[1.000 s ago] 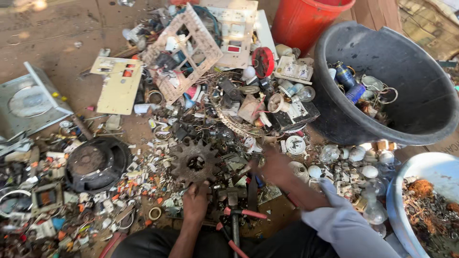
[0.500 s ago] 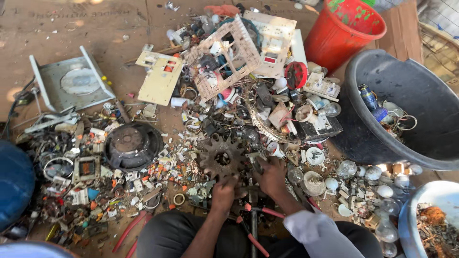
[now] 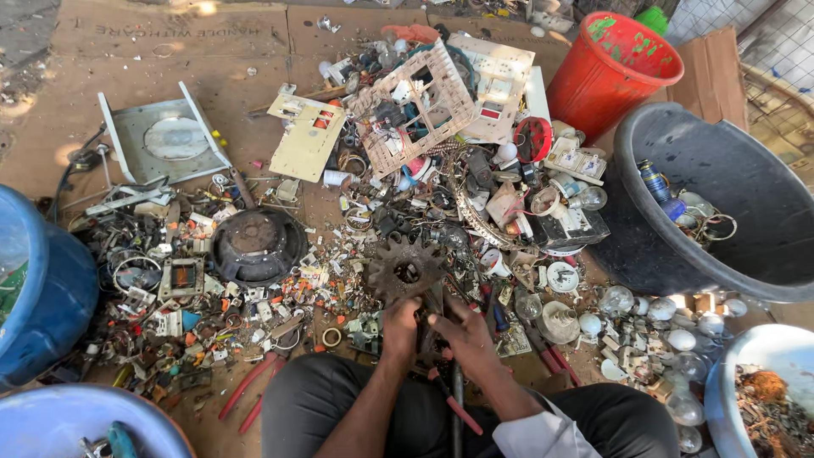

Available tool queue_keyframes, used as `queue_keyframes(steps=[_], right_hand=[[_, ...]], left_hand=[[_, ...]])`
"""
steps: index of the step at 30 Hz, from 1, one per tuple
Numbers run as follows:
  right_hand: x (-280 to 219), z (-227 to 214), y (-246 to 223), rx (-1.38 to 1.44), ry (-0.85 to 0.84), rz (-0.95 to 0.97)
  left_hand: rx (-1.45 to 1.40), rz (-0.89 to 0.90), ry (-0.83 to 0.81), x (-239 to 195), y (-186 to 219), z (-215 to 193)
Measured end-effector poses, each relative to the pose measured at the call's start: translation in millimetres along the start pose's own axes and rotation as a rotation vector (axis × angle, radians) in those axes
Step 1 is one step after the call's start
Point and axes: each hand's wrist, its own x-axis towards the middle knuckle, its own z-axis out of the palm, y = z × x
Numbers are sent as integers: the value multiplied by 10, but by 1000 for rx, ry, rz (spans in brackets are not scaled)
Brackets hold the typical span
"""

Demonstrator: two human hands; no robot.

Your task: The person sits cross-legged on the ground and uses pliers to strip copper wire from small electronic components. They handle several small metal parts, twisting and pulling them apart to separate the materials.

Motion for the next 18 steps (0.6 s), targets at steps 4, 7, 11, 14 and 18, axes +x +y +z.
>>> queue_keyframes(steps=[4, 7, 11, 14, 18], right_hand=[[52, -81, 126, 70, -70, -21], [110, -118, 160, 184, 5, 137], [147, -201, 258, 441, -20, 147], [108, -214, 242, 547, -95, 110], [33, -83, 102, 628, -133, 137]], left_hand=[[-341, -141, -22, 51, -34, -35], [-361, -375, -161, -103, 307, -1], [-25, -352, -287, -319, 770, -6], [79, -91, -341, -304, 821, -49], [425, 191, -366, -343, 950, -220]])
